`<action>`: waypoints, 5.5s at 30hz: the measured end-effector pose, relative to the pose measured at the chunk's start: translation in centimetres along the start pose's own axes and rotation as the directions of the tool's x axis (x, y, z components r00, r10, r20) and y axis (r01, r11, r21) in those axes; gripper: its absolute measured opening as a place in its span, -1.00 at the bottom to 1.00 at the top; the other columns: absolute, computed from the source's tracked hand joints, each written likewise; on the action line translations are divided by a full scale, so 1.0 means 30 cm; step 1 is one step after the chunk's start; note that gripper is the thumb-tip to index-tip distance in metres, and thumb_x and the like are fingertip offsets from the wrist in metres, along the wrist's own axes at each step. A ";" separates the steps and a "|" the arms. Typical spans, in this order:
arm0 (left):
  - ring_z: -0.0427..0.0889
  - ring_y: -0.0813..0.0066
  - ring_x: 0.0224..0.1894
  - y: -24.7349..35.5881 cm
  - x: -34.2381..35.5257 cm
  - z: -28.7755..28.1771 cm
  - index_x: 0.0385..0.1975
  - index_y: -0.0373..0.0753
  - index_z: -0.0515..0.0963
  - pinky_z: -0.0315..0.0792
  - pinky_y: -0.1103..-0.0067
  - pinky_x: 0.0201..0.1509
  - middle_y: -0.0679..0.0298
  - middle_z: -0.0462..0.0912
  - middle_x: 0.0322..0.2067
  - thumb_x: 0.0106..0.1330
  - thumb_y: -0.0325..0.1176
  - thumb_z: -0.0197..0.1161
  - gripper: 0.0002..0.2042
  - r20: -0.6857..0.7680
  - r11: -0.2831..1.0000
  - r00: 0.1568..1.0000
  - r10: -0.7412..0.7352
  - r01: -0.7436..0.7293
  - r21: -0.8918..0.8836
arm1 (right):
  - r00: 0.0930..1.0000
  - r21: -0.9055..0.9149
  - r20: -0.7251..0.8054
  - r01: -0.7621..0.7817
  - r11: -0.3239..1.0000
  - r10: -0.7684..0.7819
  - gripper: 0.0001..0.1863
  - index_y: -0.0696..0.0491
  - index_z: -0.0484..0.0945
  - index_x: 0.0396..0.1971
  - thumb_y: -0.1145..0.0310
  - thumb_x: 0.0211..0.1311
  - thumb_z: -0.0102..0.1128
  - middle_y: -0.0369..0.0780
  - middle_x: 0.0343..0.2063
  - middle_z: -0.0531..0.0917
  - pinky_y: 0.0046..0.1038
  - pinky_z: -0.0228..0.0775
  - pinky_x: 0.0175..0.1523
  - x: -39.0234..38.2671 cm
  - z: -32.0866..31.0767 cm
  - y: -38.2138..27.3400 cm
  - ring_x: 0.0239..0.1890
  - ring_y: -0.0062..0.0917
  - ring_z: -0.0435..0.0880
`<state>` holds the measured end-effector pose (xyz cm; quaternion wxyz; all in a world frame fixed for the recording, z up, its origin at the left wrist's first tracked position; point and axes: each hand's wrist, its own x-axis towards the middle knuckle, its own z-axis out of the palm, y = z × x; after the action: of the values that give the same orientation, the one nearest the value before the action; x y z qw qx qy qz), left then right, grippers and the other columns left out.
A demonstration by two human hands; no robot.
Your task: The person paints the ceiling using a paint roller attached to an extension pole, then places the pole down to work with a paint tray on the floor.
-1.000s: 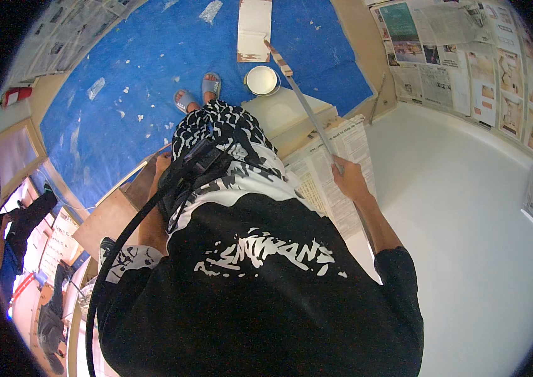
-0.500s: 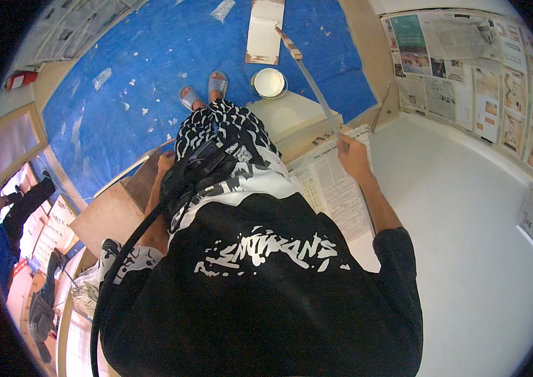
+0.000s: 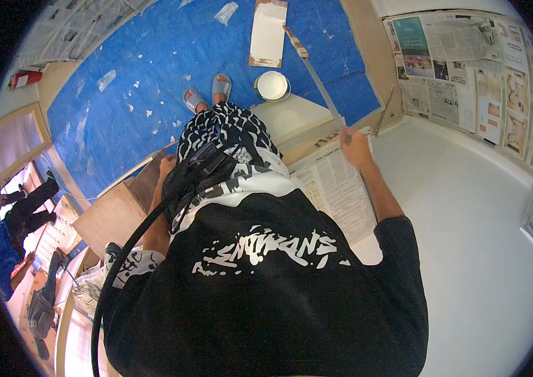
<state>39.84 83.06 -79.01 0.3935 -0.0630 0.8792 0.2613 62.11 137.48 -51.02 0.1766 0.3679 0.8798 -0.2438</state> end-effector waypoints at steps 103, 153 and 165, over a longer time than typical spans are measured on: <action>0.66 0.14 -0.11 -0.108 0.071 0.078 -0.15 -0.18 0.64 0.46 0.38 -0.01 0.01 0.68 -0.25 0.09 -0.04 0.26 -0.59 0.040 1.000 0.999 -0.018 0.018 -0.019 | 0.994 0.084 -0.096 0.052 0.995 -0.044 -0.67 0.18 0.58 -0.06 0.35 0.22 0.16 0.06 -0.35 0.67 -0.36 0.45 -0.23 0.002 0.016 -0.030 -0.38 -0.32 0.67; 0.68 0.16 -0.19 0.001 0.059 0.043 -0.15 -0.24 0.63 0.51 0.41 -0.10 0.00 0.69 -0.28 0.08 -0.21 0.20 -0.64 0.055 1.000 0.998 0.007 -0.008 0.007 | 0.995 0.057 0.039 -0.095 0.994 0.093 -0.67 0.19 0.58 -0.07 0.39 0.19 0.13 0.15 -0.22 0.62 -0.31 0.47 -0.02 -0.095 0.007 -0.118 -0.11 -0.11 0.65; 0.65 0.11 -0.09 -0.012 0.117 0.060 -0.14 -0.24 0.62 0.46 0.39 0.02 -0.04 0.67 -0.24 0.11 -0.15 0.21 -0.62 0.097 0.998 0.994 0.039 -0.044 0.048 | 0.993 0.107 0.059 -0.112 0.988 0.106 -0.66 0.21 0.56 -0.04 0.36 0.23 0.12 0.11 -0.20 0.64 -0.41 0.47 -0.04 -0.489 0.059 -0.120 -0.14 -0.26 0.69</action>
<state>38.74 83.99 -82.71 0.4312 -0.0221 0.8665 0.2503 69.50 126.06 -44.21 0.1927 0.4180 0.8385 -0.2917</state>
